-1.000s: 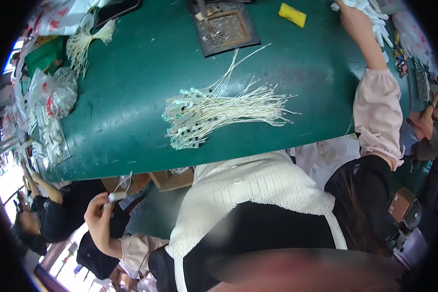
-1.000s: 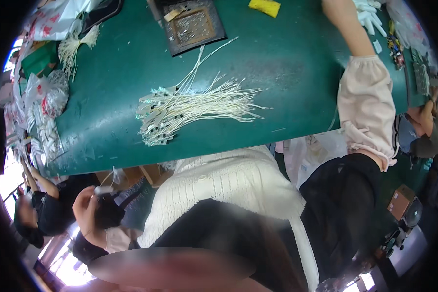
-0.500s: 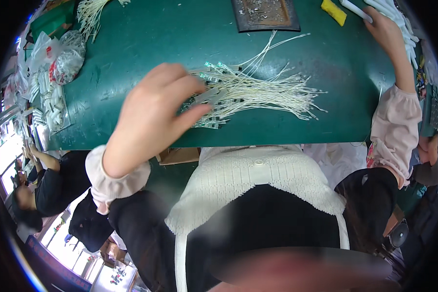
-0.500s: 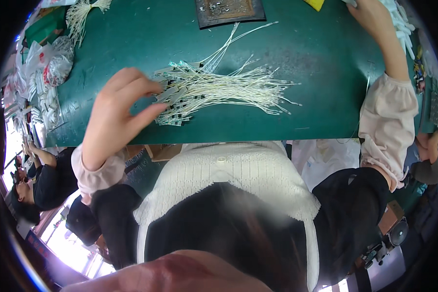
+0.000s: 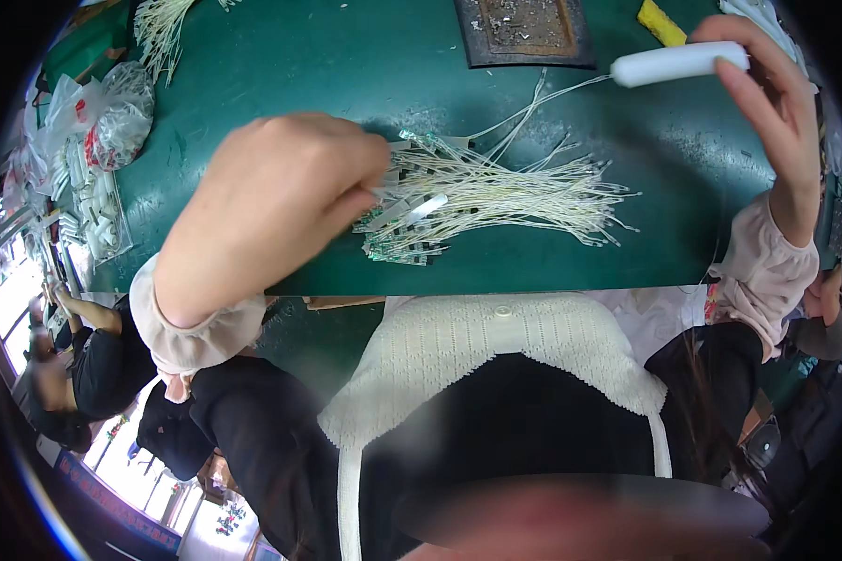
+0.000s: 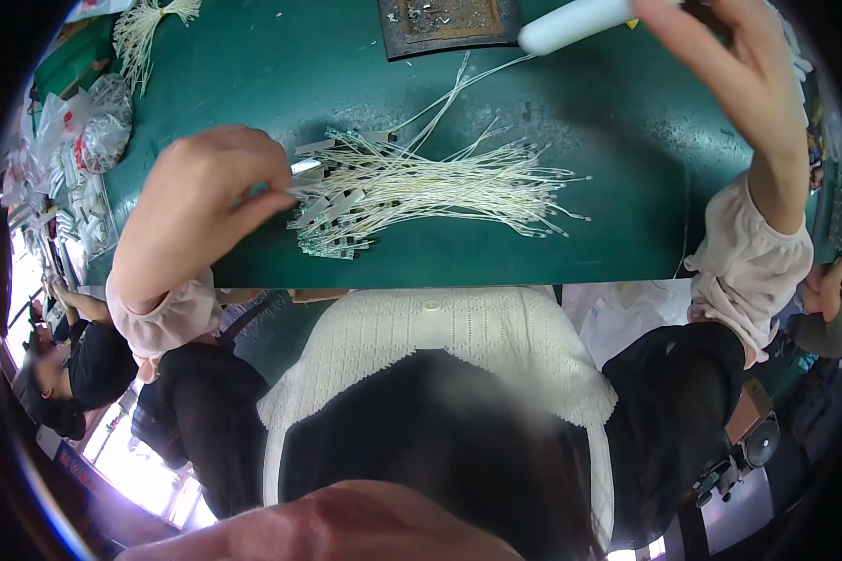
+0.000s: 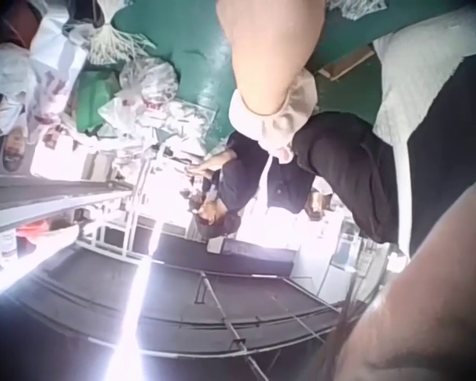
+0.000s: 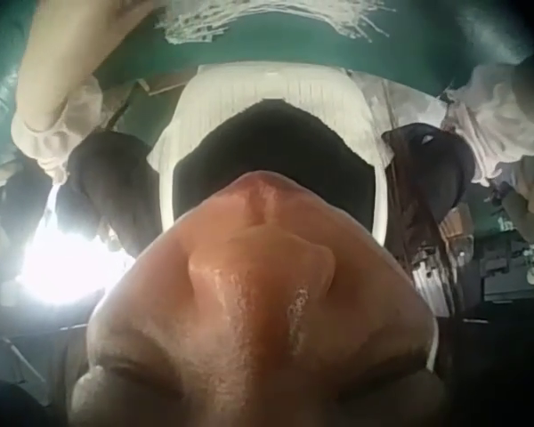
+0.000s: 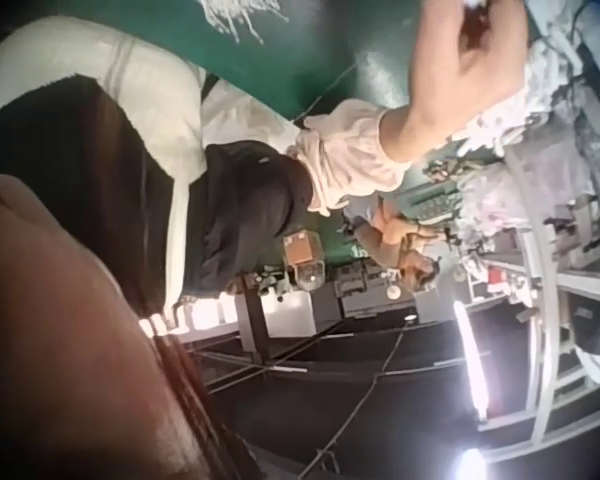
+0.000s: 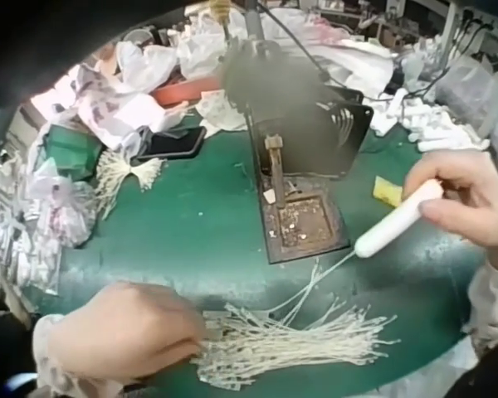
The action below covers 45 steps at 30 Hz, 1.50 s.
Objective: Inserting thin wires into small plastic housings at a factory assembly station.
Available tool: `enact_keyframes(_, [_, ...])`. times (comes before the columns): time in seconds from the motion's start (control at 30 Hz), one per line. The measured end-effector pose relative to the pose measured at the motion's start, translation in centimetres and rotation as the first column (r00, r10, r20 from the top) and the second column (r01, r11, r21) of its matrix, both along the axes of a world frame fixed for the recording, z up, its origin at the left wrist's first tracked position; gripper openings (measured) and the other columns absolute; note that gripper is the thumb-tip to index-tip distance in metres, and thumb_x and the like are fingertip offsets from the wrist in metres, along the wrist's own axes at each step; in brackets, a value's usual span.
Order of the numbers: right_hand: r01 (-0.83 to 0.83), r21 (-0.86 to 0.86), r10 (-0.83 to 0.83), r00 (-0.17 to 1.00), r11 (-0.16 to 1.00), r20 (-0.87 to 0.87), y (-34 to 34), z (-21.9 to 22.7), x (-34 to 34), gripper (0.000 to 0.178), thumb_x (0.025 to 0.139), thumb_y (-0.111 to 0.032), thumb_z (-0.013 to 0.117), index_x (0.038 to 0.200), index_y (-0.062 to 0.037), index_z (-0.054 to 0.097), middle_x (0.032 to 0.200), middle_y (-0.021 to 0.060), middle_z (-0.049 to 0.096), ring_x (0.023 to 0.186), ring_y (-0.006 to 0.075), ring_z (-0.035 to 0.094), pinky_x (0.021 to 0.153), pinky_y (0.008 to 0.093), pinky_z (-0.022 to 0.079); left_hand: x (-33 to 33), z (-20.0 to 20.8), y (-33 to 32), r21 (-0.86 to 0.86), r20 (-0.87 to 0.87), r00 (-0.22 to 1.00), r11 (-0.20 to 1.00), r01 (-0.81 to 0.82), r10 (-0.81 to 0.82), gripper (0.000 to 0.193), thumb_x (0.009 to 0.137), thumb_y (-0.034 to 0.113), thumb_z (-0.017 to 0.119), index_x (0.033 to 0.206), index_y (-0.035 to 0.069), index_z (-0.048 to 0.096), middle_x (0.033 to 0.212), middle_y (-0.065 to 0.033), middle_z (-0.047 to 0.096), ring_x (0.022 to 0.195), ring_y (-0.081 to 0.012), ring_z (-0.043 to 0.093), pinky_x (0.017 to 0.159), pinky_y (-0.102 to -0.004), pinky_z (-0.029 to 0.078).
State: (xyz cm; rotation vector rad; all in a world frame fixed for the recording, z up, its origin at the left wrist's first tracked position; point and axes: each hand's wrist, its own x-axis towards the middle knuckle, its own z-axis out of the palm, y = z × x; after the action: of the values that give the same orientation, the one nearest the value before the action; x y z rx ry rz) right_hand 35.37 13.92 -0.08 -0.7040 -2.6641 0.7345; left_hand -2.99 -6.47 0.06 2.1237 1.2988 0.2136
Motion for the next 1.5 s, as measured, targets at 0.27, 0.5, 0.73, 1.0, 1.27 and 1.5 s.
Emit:
enact_keyframes(0.27, [-0.092,-0.25,0.096,0.995,0.964,0.005,-2.0,0.0,-5.0,0.02,0.093,-0.008,0.07,0.112,-0.0026,0.065,0.094,-0.003,0.061,0.076,0.0028,0.05,0.063,0.0199,0.036,-5.3,2.2,3.5,-0.166,0.711,0.628,0.792,0.587,-0.316,0.013,0.085,0.008,0.082,0.095,0.003,0.076,0.095,-0.0077,0.076,0.061,-0.0155,0.058,0.054,-0.0295,0.045])
enact_keyframes(0.5, [-0.132,-0.439,0.153,0.988,0.889,0.012,-4.9,1.1,-8.7,0.018,0.092,-0.007,0.071,0.108,-0.0029,0.064,0.091,-0.0034,0.06,0.075,0.0026,0.049,0.062,0.0201,0.036,-0.7,0.0,4.8,-0.401,0.443,0.896,0.9,0.171,0.027,0.012,0.084,0.003,0.079,0.096,0.003,0.076,0.084,-0.0038,0.07,0.066,-0.0107,0.056,0.06,-0.0257,0.041])
enact_keyframes(0.73, [-0.094,-0.616,0.155,0.987,0.782,0.046,-6.0,0.4,-10.5,0.022,0.085,-0.007,0.079,0.098,-0.005,0.061,0.082,-0.0057,0.055,0.07,0.0008,0.045,0.058,0.0192,0.034,3.3,-0.5,5.5,-0.444,0.45,0.853,0.895,-0.044,0.265,0.01,0.09,0.0,0.076,0.1,0.0,0.073,0.082,0.0024,0.067,0.074,-0.0016,0.057,0.065,-0.0184,0.044])
enact_keyframes(1.0, [0.058,-0.786,0.023,0.995,0.616,0.092,-6.4,-0.5,-10.7,0.03,0.081,-0.007,0.084,0.096,-0.0074,0.059,0.078,-0.0079,0.053,0.069,-0.0009,0.045,0.059,0.0181,0.034,3.8,-1.5,6.3,-0.51,0.547,0.755,0.859,-0.041,0.36,0.008,0.092,0.001,0.075,0.098,-0.002,0.072,0.089,-0.0003,0.069,0.08,-0.0039,0.061,0.07,-0.018,0.049])
enact_keyframes(1.27, [-0.006,-0.704,-0.018,1.0,0.711,-0.026,-7.1,-1.7,-10.3,0.03,0.079,-0.006,0.085,0.098,-0.0067,0.061,0.081,-0.0069,0.054,0.071,0.0006,0.047,0.06,0.0185,0.036,3.5,-0.8,6.7,-0.692,0.483,0.761,0.721,0.029,0.433,0.013,0.089,-0.002,0.076,0.101,-0.003,0.07,0.092,-0.0047,0.069,0.082,-0.006,0.064,0.068,-0.0195,0.053])
enact_keyframes(1.5, [-0.043,-0.648,0.009,0.998,0.76,-0.056,-7.1,-1.9,-10.3,0.032,0.078,-0.006,0.087,0.099,-0.0066,0.062,0.082,-0.0065,0.055,0.072,0.0006,0.048,0.06,0.018,0.037,3.8,-1.2,5.4,-0.454,0.441,0.857,0.89,-0.043,0.266,0.014,0.089,-0.003,0.076,0.1,-0.002,0.068,0.094,-0.0044,0.068,0.083,-0.009,0.067,0.069,-0.0207,0.054])
